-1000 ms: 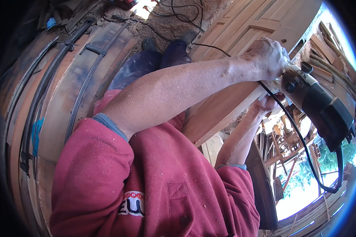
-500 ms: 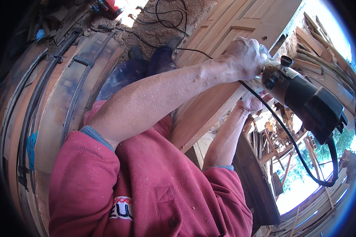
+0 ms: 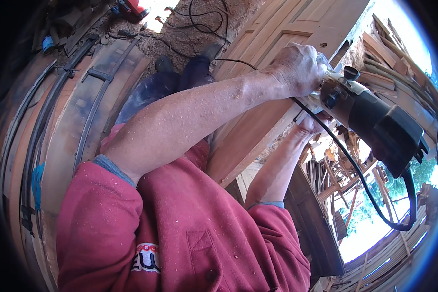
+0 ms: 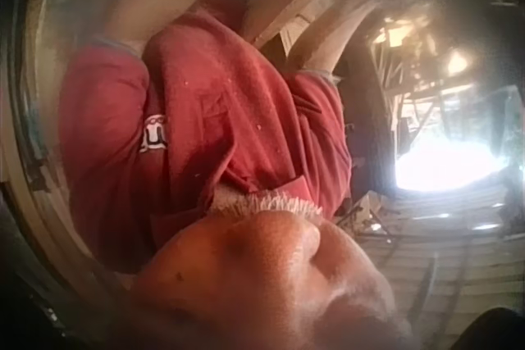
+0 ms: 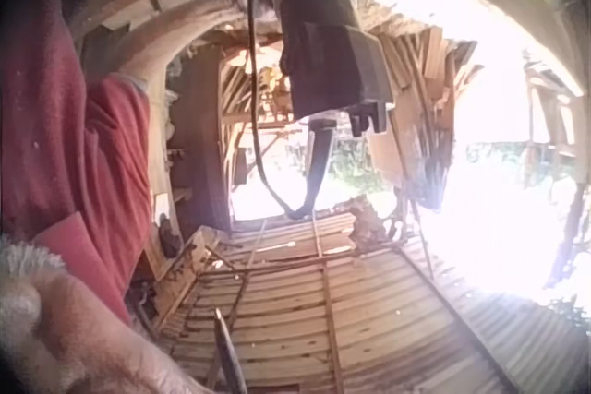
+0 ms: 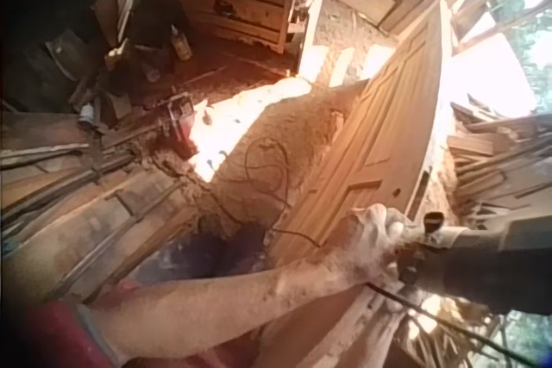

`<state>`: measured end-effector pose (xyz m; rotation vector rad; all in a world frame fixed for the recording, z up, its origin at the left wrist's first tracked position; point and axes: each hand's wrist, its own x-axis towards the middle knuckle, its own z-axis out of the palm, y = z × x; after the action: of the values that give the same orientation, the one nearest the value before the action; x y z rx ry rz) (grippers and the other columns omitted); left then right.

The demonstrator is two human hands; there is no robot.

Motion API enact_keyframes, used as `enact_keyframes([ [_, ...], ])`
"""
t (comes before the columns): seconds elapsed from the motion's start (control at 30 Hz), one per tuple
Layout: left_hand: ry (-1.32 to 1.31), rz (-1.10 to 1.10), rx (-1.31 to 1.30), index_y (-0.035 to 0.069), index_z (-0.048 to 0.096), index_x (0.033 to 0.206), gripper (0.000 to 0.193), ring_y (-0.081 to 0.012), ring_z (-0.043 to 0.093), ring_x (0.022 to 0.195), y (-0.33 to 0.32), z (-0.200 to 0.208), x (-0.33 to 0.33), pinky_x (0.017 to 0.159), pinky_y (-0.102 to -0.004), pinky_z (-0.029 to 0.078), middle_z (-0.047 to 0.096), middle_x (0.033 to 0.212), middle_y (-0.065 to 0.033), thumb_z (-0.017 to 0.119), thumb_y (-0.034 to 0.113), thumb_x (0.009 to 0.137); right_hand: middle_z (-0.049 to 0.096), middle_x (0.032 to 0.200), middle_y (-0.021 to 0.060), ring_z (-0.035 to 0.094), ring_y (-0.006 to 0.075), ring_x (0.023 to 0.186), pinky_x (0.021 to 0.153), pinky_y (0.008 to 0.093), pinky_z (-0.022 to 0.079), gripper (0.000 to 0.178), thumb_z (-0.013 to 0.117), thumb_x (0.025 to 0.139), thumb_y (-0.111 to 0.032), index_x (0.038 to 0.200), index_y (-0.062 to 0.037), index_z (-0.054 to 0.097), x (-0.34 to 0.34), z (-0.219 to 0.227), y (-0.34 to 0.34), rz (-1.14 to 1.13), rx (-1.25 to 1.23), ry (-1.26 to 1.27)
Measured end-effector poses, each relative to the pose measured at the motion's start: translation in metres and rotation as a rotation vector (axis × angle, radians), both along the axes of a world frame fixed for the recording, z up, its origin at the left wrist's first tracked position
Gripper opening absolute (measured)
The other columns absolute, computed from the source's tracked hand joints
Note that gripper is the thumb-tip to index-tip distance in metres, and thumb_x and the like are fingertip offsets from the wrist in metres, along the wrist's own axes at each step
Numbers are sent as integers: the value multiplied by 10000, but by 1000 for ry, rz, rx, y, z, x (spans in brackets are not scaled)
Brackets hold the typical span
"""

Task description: The person routes the edge of a wooden door using a handheld router, periodically stopping to check the work and use a combination square.

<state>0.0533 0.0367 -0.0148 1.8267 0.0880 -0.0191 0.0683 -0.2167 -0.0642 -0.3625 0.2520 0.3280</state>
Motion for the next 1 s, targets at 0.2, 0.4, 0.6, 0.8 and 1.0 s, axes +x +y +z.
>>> enact_keyframes([
  [0.2,-153,60,94,60,717,990,228,-363,679,834,-10,-6,1,757,-443,553,645,867,-209,572,212,903,507,651,-56,528,96,723,1036,473,399,162,542,954,-240,998,-98,607,6,23,-21,275,-130,97],
  [0.4,-146,49,164,65,707,970,206,-337,679,790,-21,-23,4,691,-434,558,640,831,-166,613,211,859,438,1473,218,388,377,1380,1151,576,285,511,516,977,-272,1419,-22,460,-9,-10,-3,18,57,-38],
  [0.6,-90,106,31,55,692,947,188,-355,665,770,-21,-20,4,683,-447,544,625,815,-165,612,208,871,453,1457,211,408,372,1362,1153,569,288,526,494,988,-314,1418,-16,448,-25,-17,16,-85,133,-117],
  [0.8,-1,66,-41,44,672,948,189,-362,662,774,-18,-16,3,689,-461,541,624,849,-188,572,202,921,467,1441,204,428,367,1345,1155,563,291,545,472,1000,-356,1418,-9,436,-16,-8,15,-97,107,-128],
  [1.0,-96,57,151,57,653,943,165,-345,667,758,-23,-20,3,647,-459,548,617,836,-170,583,205,923,515,1406,211,463,362,1323,1143,578,301,443,502,994,-231,1351,30,505,-8,17,14,58,64,-107],
])
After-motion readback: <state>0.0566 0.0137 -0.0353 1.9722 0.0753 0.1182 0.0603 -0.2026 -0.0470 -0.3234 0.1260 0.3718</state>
